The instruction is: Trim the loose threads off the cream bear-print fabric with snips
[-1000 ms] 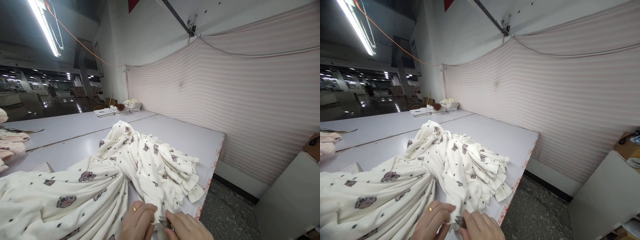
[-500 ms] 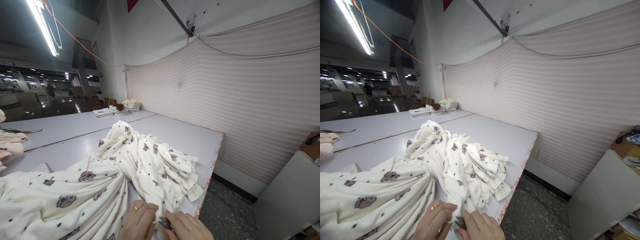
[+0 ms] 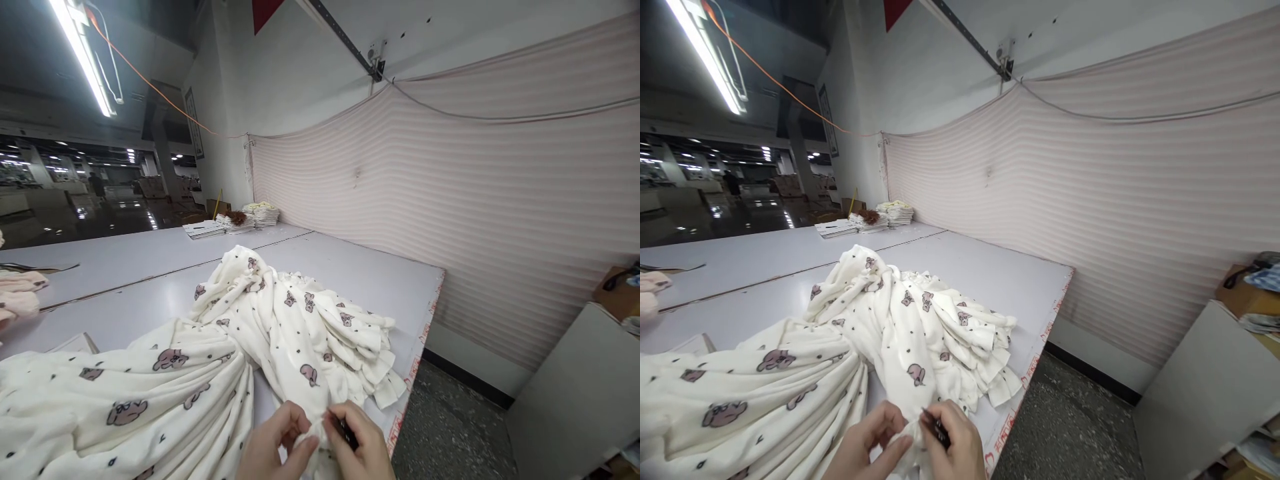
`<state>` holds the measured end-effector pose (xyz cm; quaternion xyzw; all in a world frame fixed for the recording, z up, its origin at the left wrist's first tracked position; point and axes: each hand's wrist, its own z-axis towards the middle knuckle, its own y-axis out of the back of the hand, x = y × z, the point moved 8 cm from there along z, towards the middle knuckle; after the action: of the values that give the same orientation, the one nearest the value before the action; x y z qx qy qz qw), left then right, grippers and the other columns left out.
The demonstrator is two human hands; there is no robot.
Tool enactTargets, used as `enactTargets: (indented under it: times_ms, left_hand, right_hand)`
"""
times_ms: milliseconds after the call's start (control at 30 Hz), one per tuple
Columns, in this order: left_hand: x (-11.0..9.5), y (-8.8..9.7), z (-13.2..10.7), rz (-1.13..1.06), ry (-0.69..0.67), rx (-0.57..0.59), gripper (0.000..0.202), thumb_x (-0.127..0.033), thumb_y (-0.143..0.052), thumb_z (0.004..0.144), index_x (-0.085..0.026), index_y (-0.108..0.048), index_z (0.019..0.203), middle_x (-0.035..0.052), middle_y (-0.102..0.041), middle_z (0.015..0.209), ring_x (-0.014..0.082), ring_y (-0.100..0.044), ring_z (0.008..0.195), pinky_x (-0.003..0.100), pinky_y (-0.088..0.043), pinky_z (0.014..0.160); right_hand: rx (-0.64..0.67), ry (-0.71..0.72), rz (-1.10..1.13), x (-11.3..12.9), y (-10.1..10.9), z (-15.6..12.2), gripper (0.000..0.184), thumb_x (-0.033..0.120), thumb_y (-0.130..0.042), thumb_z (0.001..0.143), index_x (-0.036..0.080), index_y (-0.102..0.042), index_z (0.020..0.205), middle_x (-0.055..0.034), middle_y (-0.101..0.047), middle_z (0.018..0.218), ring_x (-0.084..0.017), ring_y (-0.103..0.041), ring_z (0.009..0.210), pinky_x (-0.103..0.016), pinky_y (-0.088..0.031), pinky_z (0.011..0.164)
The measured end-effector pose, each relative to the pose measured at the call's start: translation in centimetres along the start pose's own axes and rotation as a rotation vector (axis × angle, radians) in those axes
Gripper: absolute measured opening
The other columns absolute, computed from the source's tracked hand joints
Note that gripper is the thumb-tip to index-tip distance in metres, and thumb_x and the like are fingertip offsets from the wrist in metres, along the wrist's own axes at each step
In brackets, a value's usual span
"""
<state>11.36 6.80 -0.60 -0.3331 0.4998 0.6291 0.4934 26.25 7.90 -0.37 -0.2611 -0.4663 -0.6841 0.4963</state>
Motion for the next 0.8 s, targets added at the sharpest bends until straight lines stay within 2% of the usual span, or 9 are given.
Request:
enactTargets:
  times_ms: [67, 167, 267, 333, 433, 567, 700, 800]
  left_hand:
    - [2.3, -0.9, 0.0, -0.241, 0.256, 0.094, 0.035, -0.053, -0.065, 0.075, -0.021, -0.051, 0.076, -0.0083, -0.043, 0.053, 0.0086, -0.031, 0.047, 0.020, -0.023, 0.046]
    - [3.5, -1.4, 0.0, -0.429, 0.388, 0.123, 0.050, -0.061, -0.070, 0.066, -0.018, -0.052, 0.082, -0.0074, -0.047, 0.056, 0.0072, -0.032, 0.049, 0.020, -0.022, 0.047]
    - [4.2, -1.5, 0.0, -0.463, 0.392, 0.127, 0.049, -0.059, -0.071, 0.067, -0.016, -0.052, 0.081, -0.0065, -0.049, 0.057, 0.0066, -0.034, 0.051, 0.020, -0.023, 0.050]
    - [4.4, -1.6, 0.0, -0.484, 0.373, 0.134, 0.049, -0.059, -0.070, 0.068, -0.016, -0.053, 0.082, -0.0059, -0.050, 0.058, 0.0062, -0.033, 0.051, 0.020, -0.022, 0.050]
    - [4.4, -1.7, -0.2, -0.476, 0.361, 0.160, 0.049, -0.059, -0.070, 0.069, -0.017, -0.056, 0.090, -0.0067, -0.049, 0.057, 0.0062, -0.032, 0.050, 0.021, -0.023, 0.050]
    - [3.6, -1.5, 0.0, -0.319, 0.320, 0.214, 0.048, -0.056, -0.069, 0.072, -0.016, -0.067, 0.098, -0.0049, -0.047, 0.061, 0.0086, -0.035, 0.055, 0.021, -0.027, 0.052]
    - [4.4, -0.7, 0.0, -0.376, 0.365, 0.072, 0.049, -0.060, -0.070, 0.067, -0.014, -0.069, 0.084, -0.0051, -0.045, 0.058, 0.0090, -0.036, 0.055, 0.021, -0.028, 0.053]
    - [5.4, -0.6, -0.2, -0.510, 0.434, -0.007, 0.050, -0.058, -0.076, 0.062, -0.014, -0.065, 0.083, -0.0032, -0.054, 0.061, 0.0096, -0.043, 0.056, 0.021, -0.032, 0.056]
  right_hand:
    - [0.021, -0.062, 0.092, -0.6, -0.3, 0.8, 0.031, 0.045, -0.052, 0.089, 0.021, -0.061, 0.073, 0.0009, -0.059, 0.061, -0.015, -0.057, 0.058, -0.019, -0.043, 0.052]
    - [-0.002, -0.112, 0.160, -1.2, -0.3, 0.9, 0.032, 0.046, -0.048, 0.090, 0.021, -0.059, 0.076, 0.0013, -0.061, 0.060, -0.014, -0.056, 0.054, -0.019, -0.043, 0.052]
    - [-0.023, -0.032, 0.108, -1.2, -0.5, 0.2, 0.023, 0.044, -0.060, 0.083, 0.023, -0.065, 0.090, -0.0009, -0.068, 0.076, -0.015, -0.061, 0.060, -0.019, -0.045, 0.057]
    - [0.017, 0.051, 0.041, -0.9, -1.1, -0.1, 0.016, 0.037, -0.063, 0.081, 0.024, -0.067, 0.089, -0.0006, -0.068, 0.076, -0.016, -0.063, 0.064, -0.020, -0.045, 0.059]
    - [0.038, 0.061, -0.052, -0.9, -1.9, -0.2, 0.014, 0.031, -0.053, 0.086, 0.023, -0.063, 0.080, 0.0013, -0.063, 0.065, -0.015, -0.060, 0.058, -0.020, -0.042, 0.056]
    - [-0.019, 0.000, -0.039, -0.6, -2.3, 0.6, 0.020, 0.035, -0.045, 0.090, 0.021, -0.056, 0.080, 0.0030, -0.057, 0.059, -0.014, -0.056, 0.051, -0.020, -0.039, 0.052]
    - [-0.012, -0.082, 0.128, -0.7, -2.1, 1.2, 0.024, 0.041, -0.051, 0.087, 0.020, -0.059, 0.078, 0.0012, -0.060, 0.061, -0.015, -0.059, 0.058, -0.019, -0.044, 0.056]
    - [0.059, -0.154, 0.163, -1.4, -1.7, 0.9, 0.024, 0.042, -0.061, 0.078, 0.022, -0.068, 0.089, -0.0023, -0.068, 0.074, -0.019, -0.065, 0.068, -0.021, -0.049, 0.063]
